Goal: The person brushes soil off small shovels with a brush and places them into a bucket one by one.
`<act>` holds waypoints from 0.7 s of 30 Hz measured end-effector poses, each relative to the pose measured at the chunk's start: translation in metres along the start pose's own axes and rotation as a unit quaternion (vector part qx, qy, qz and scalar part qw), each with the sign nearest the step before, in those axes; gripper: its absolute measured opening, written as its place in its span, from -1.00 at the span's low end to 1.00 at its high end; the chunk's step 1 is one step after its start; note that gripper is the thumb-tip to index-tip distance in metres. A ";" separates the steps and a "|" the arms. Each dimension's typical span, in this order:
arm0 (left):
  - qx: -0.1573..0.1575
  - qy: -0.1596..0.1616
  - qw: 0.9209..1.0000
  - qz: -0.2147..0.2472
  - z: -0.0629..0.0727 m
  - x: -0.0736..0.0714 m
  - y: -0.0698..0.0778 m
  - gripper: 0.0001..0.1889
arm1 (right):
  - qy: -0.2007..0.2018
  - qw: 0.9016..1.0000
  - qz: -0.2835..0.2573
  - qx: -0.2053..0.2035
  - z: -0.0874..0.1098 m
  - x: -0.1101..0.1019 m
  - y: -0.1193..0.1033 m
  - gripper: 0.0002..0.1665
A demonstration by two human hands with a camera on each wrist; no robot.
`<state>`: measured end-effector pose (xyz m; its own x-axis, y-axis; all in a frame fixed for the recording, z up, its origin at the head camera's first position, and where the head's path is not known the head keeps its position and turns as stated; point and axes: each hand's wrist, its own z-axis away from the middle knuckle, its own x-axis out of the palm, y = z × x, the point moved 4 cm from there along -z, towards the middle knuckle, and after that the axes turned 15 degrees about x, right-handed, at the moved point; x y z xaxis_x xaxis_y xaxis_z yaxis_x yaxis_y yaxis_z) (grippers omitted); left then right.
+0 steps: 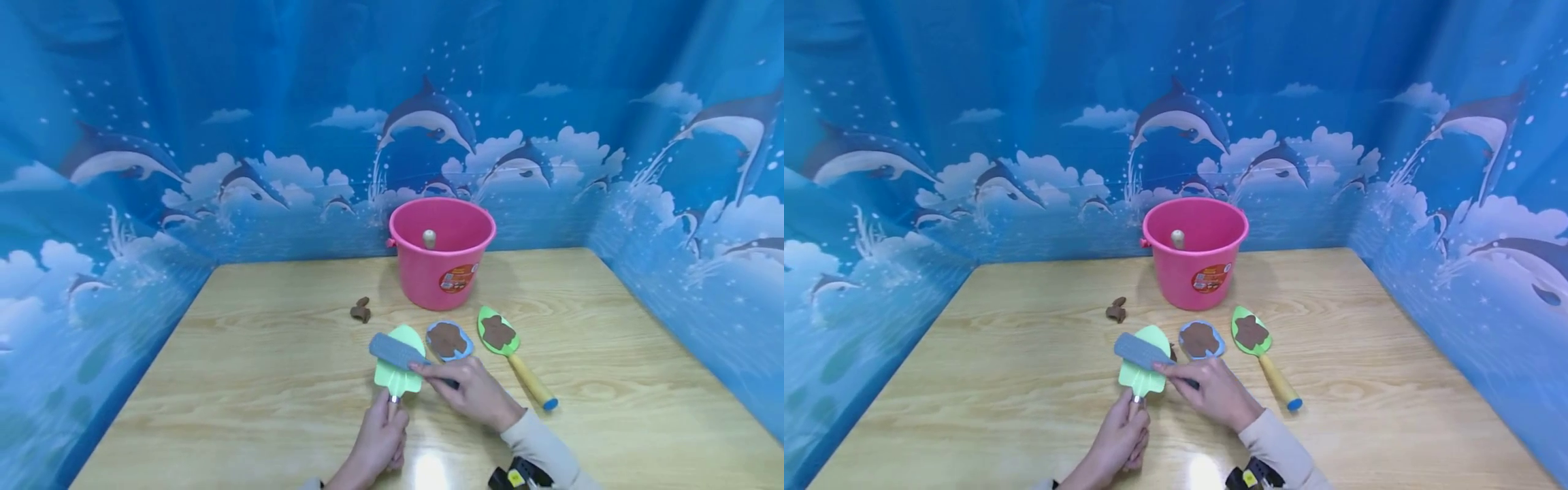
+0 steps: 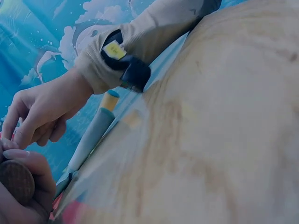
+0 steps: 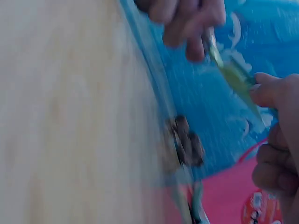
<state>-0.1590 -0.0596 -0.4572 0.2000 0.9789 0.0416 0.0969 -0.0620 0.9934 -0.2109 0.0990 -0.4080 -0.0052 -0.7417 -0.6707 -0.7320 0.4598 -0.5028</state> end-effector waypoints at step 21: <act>-0.022 -0.025 0.998 0.049 -0.003 0.002 -0.006 -0.85 | 0.042 0.998 0.022 0.048 0.003 -0.008 0.008 -0.68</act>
<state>-0.1624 -0.0568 -0.4629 0.2550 0.9576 0.1340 0.0327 -0.1470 0.9886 -0.2147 0.1104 -0.4081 -0.0959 -0.7555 -0.6481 -0.6616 0.5349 -0.5256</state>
